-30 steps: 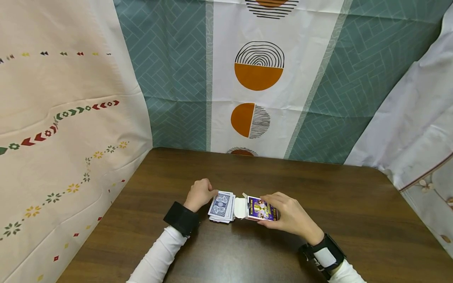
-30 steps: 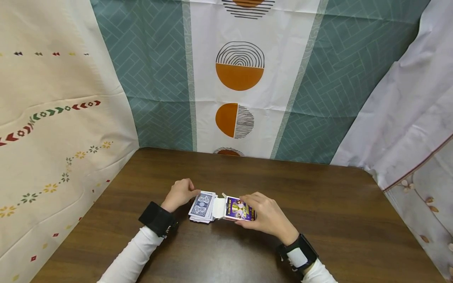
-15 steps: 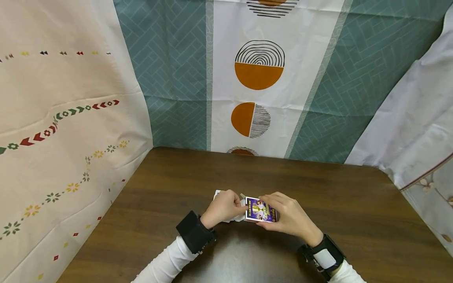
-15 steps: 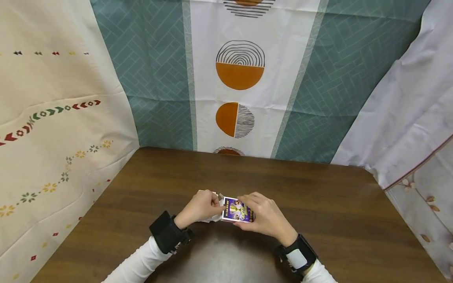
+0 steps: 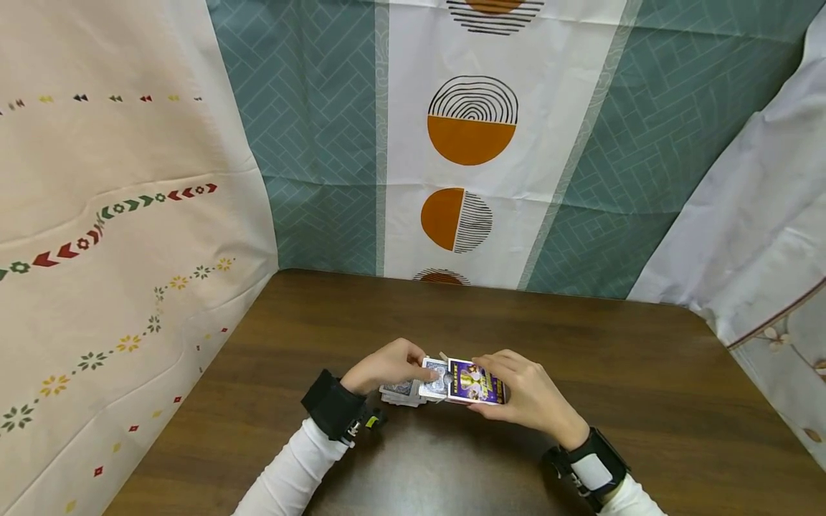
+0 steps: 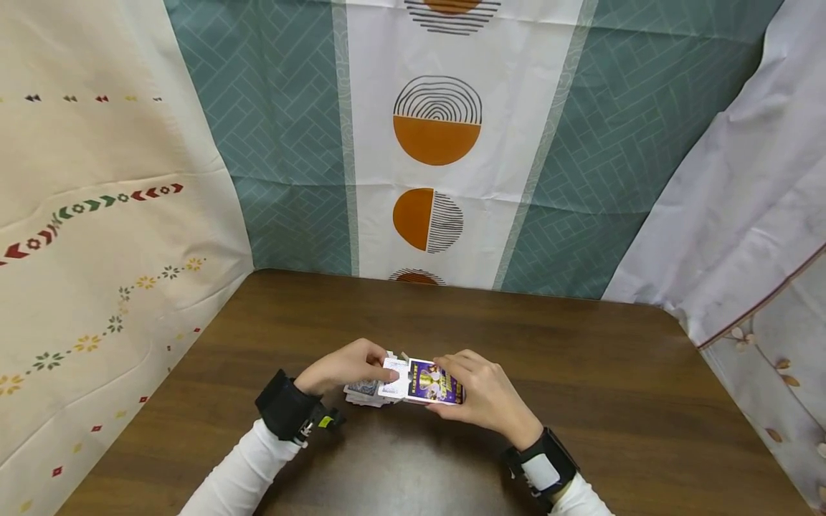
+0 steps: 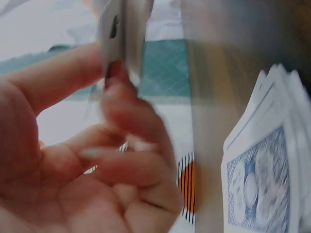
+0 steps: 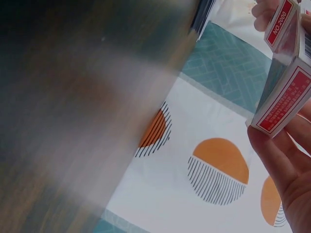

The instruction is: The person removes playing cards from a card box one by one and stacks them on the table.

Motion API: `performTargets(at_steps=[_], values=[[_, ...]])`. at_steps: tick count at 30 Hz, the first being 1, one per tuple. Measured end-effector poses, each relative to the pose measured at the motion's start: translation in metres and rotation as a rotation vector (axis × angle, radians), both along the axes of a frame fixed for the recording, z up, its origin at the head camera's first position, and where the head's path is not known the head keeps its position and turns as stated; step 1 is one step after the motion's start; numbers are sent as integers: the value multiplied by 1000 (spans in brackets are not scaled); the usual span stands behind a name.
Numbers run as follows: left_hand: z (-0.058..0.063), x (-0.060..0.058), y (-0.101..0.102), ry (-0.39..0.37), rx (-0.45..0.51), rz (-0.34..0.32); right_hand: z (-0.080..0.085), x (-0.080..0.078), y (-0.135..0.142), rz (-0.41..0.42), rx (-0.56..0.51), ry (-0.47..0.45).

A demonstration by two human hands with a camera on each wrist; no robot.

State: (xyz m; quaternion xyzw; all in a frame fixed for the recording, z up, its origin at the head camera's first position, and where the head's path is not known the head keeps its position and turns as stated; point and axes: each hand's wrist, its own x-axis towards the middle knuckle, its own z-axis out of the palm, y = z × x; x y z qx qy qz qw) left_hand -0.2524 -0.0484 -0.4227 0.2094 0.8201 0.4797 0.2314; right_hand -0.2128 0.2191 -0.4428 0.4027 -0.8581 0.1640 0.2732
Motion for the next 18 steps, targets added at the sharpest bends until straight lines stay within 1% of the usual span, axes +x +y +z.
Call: performTargets(at_steps=[5,9,11,13,18], values=[[4,-6,-17,-67,28,-55,-2,-2,2,-8,1,13],[9,-10,-27,-195,79,-74,-2,-3,3,-17,-4,2],[10,-12,-31,-242,105,-78,-2,-3,4,-22,-4,-3],[11,-14,-35,-245,121,-80,-2,-3,4,-25,-2,-3],[11,-21,-48,-156,160,-73,-3,-3,5,-27,-8,-7]])
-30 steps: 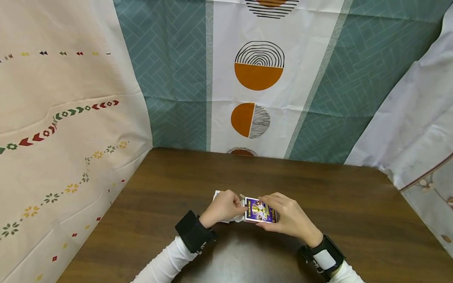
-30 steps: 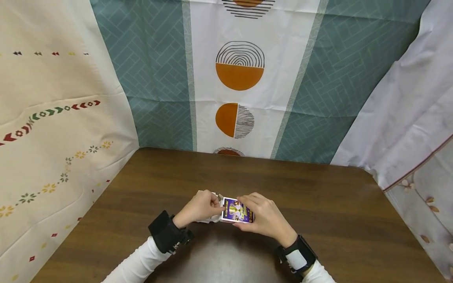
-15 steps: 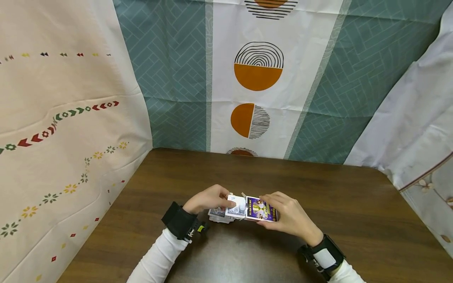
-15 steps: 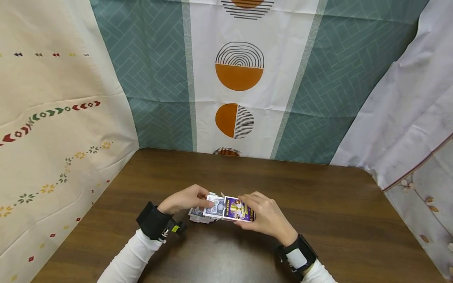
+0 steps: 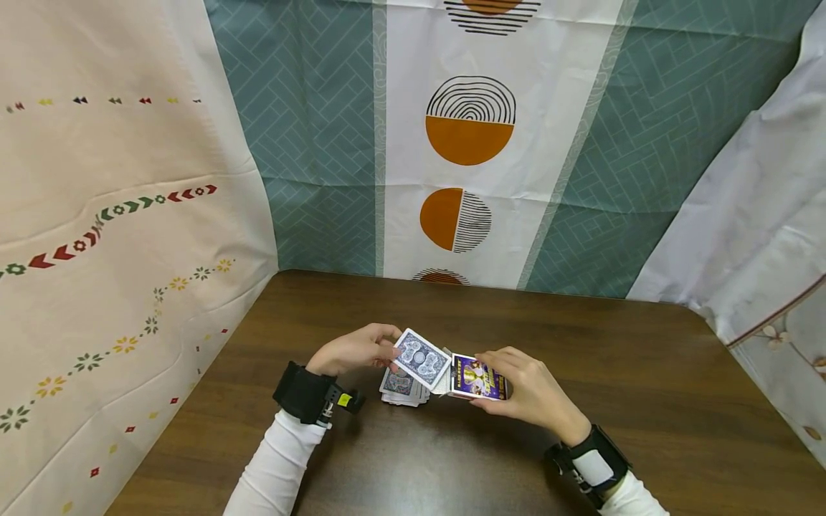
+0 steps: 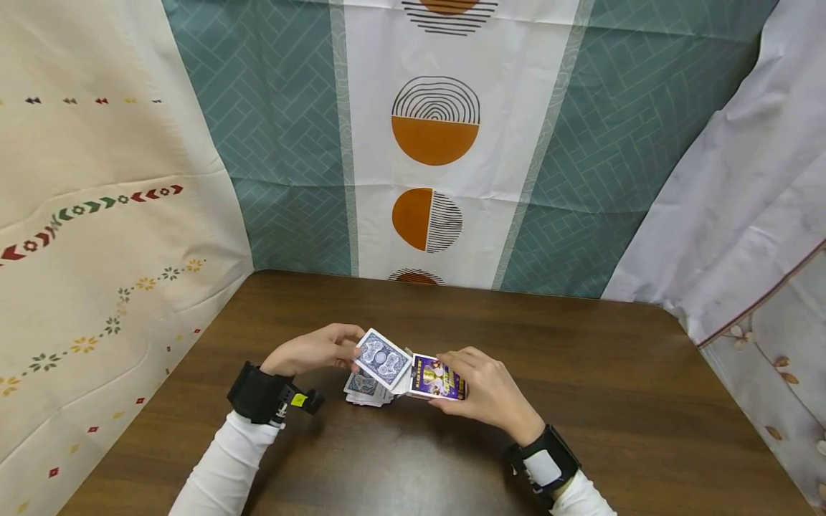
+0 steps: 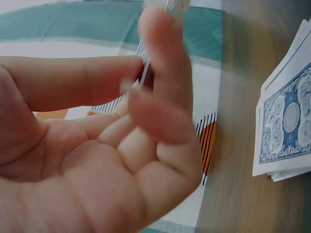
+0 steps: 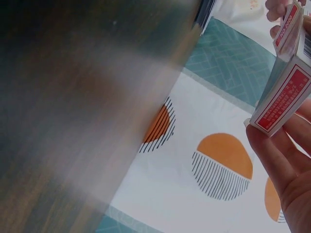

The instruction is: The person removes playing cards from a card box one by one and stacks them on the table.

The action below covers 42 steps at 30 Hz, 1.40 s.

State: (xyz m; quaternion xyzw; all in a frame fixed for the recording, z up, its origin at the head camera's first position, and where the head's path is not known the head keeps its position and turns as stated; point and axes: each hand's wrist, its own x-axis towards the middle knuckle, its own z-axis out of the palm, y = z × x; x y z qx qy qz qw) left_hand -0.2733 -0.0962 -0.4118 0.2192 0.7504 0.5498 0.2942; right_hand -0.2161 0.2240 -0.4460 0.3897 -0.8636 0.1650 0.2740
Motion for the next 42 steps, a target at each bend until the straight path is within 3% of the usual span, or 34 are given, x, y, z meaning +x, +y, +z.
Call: performTargets(at_steps=[4,8,16,20,27,32,36,42], values=[[-2,-6,-8,0,58,18,-1,0,0,-2,-3,1],[-6,-11,-13,-4,56,73,-1,0,0,-1,-4,2],[-24,-20,-15,10,-25,224,-1,0,-1,11,-12,-4],[-35,-22,-9,34,-115,313,-2,0,-1,15,-17,-13],[-49,-18,9,127,-275,463,-5,1,-1,16,-12,-26],[-53,-14,18,241,-407,542,-5,2,-1,5,-14,-34],[-53,-13,20,294,-454,574,-4,2,-2,4,-17,-48],[-46,-9,24,397,-495,567,-3,2,-2,-1,-10,-51]])
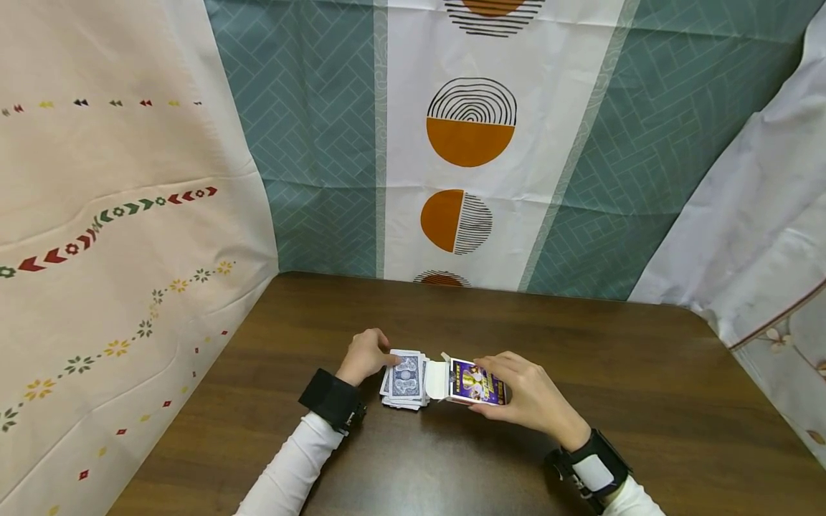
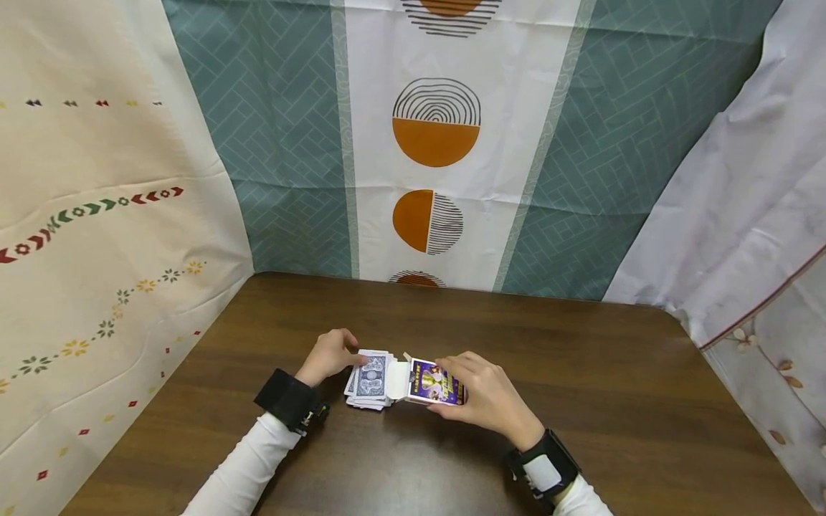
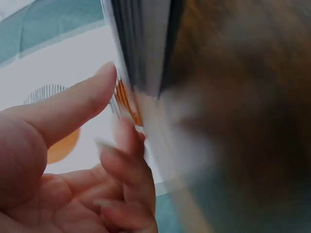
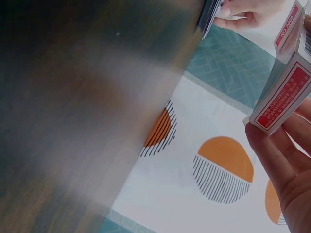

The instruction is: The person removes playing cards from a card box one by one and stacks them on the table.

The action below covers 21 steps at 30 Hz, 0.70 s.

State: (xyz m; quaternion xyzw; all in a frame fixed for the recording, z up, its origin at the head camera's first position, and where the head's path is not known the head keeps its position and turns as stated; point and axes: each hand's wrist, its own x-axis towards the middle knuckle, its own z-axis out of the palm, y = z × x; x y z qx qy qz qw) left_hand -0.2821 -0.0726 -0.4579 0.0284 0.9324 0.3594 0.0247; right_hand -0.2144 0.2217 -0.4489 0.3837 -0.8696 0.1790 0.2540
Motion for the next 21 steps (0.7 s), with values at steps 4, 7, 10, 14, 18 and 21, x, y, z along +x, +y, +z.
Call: performTargets(at_steps=[4,7,10,14,18,21], values=[[17,12,9,85,33,-117,0,-1,-1,5,1,6],[33,27,20,68,139,-280,0,-3,-2,13,-1,1],[40,42,34,34,167,-386,0,-4,-3,19,-1,-4],[36,57,49,102,49,-353,1,-5,-3,22,3,-3],[29,63,58,180,-25,-340,4,-3,-2,20,3,0],[26,62,63,168,14,-377,7,-2,0,22,8,12]])
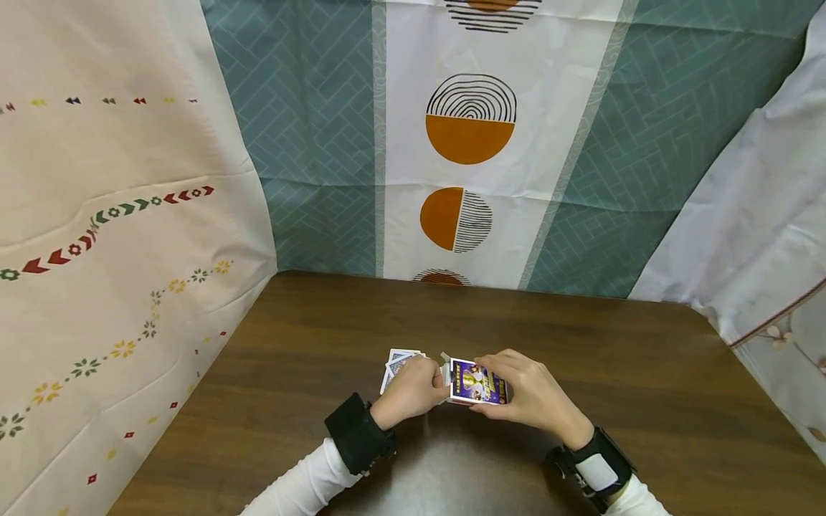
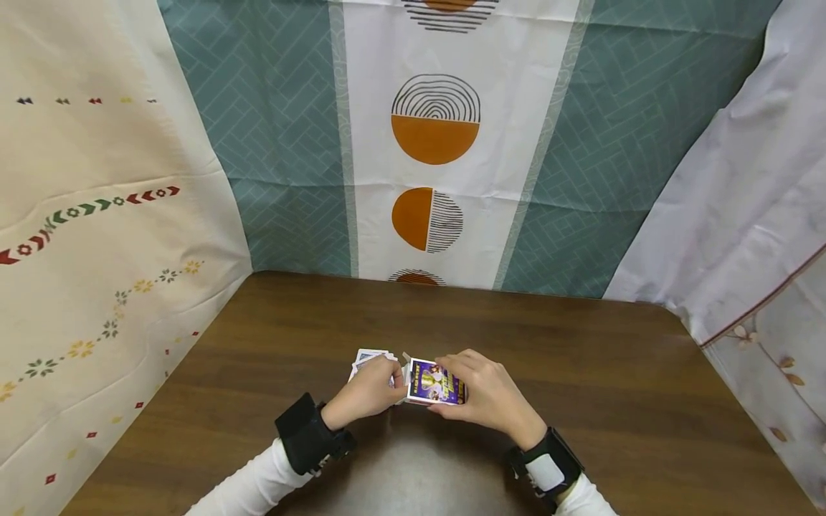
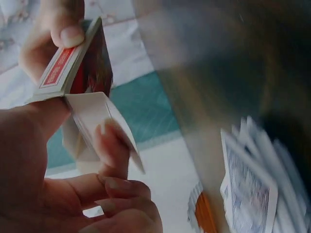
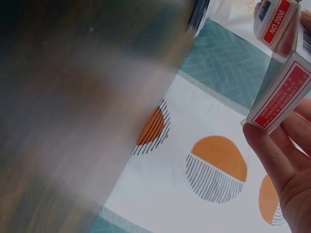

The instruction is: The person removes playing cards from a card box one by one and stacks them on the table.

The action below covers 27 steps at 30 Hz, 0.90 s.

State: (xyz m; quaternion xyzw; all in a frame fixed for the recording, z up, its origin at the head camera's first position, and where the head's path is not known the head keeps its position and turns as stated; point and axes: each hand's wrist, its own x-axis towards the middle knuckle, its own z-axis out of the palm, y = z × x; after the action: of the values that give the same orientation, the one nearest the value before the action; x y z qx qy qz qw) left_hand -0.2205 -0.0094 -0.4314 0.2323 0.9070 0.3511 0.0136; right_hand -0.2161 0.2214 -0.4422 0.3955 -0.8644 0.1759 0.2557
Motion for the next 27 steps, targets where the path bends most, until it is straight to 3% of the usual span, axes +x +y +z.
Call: performTargets(at_steps=[3,8,11,17,23,27], values=[[-2,-1,1,-101,81,-29,3,2,1,2,20,4],[-3,-6,-6,-381,230,-54,7,3,5,-20,47,-19],[-2,-8,-13,-499,290,-59,7,3,7,-29,58,-35],[-1,-11,-24,-585,345,-79,7,3,8,-33,61,-43],[-2,-16,-41,-746,511,-203,6,3,10,-37,62,-50],[-1,-20,-58,-780,552,-266,6,5,14,-47,61,-65]])
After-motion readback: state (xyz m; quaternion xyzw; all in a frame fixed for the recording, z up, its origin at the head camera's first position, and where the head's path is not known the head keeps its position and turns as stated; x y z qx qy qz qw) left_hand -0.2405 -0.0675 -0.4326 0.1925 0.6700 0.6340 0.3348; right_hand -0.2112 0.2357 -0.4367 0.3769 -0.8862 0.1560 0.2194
